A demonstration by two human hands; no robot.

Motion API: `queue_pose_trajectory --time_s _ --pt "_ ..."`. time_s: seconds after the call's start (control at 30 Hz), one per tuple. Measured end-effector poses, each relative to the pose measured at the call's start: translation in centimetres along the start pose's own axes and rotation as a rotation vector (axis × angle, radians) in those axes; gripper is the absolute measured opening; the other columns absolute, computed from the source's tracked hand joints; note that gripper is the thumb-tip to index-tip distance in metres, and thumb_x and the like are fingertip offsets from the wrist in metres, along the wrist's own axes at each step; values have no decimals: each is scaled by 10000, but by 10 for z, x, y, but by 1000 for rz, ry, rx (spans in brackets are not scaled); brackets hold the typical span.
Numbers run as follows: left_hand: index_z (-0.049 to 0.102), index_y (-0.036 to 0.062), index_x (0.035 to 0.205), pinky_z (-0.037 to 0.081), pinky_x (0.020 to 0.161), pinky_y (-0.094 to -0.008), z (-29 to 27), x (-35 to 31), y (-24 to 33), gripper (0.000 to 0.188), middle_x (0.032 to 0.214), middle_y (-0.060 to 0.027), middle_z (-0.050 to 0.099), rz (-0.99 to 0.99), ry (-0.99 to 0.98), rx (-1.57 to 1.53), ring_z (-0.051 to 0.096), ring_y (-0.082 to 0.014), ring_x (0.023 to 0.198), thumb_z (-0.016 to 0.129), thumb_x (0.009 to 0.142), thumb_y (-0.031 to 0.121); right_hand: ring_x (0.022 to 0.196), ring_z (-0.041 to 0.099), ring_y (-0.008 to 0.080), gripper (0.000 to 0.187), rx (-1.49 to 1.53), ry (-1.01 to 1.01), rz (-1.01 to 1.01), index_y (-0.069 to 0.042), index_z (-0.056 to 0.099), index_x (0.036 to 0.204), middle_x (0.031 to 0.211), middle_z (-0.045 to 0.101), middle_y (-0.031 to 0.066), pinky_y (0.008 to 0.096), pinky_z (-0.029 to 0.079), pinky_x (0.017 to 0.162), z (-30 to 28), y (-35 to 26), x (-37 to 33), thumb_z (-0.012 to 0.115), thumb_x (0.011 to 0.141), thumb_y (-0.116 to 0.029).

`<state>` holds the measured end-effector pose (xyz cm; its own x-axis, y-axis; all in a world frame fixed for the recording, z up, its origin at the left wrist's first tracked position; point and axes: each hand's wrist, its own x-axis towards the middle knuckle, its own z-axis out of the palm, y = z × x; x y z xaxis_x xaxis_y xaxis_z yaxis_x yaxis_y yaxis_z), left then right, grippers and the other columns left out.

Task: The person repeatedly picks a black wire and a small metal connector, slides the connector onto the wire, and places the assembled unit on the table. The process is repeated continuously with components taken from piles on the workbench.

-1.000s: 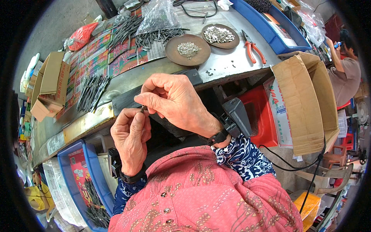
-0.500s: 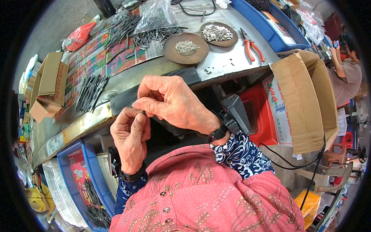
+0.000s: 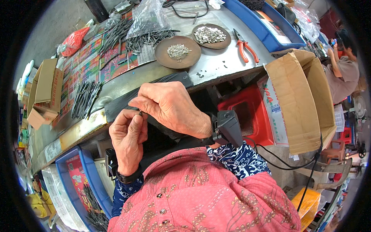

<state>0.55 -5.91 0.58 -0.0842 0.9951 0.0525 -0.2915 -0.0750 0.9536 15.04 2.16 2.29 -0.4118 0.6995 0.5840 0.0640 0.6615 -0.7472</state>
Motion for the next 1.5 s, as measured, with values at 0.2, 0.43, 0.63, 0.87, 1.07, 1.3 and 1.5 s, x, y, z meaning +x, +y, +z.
queue_pose_trajectory --time_s 0.2,0.43,0.63,0.87,1.07,1.3,1.5 --pt "616 9 899 329 484 -173 1 -1 1 180 673 23 557 -1 25 15 451 -28 556 653 936 181 556 441 375 277 -42 5 -24 -6 490 728 623 461 166 390 372 487 8 4 -2 618 928 -148" --pt "594 14 870 337 484 -177 2 -2 1 176 669 19 554 15 9 -7 454 -34 558 667 925 164 496 417 247 203 19 31 -9 15 537 782 625 445 92 317 358 466 13 5 -7 577 943 -102" --pt "589 12 868 331 482 -187 3 1 -1 204 661 16 546 13 -8 -15 446 -41 551 664 930 192 522 496 259 182 7 53 3 2 567 802 653 491 104 316 392 487 14 5 -11 574 946 -109" --pt "626 1 934 369 502 -171 1 10 3 135 707 -15 602 36 29 161 482 -39 561 632 944 136 643 623 180 189 -206 133 19 -4 627 882 744 612 96 278 473 581 -32 8 -5 662 903 -189" --pt "625 -20 968 467 582 -207 -4 30 2 129 813 -74 655 210 48 165 561 -85 628 622 944 107 794 591 315 165 -977 360 45 -46 641 874 820 613 129 426 461 684 -122 52 5 685 838 -201" --pt "622 -26 997 486 688 -236 -1 48 -4 128 913 -91 673 273 78 171 601 -113 702 619 943 90 1003 568 349 476 -1435 259 372 -47 562 1150 1031 602 168 484 472 793 -174 102 -12 714 813 -346" --pt "620 -26 999 487 724 -236 5 56 -16 154 926 -82 671 329 81 146 612 -113 732 628 939 116 1016 581 350 489 -1499 269 374 -41 527 1221 1044 616 175 496 458 815 -175 121 -21 685 832 -293"
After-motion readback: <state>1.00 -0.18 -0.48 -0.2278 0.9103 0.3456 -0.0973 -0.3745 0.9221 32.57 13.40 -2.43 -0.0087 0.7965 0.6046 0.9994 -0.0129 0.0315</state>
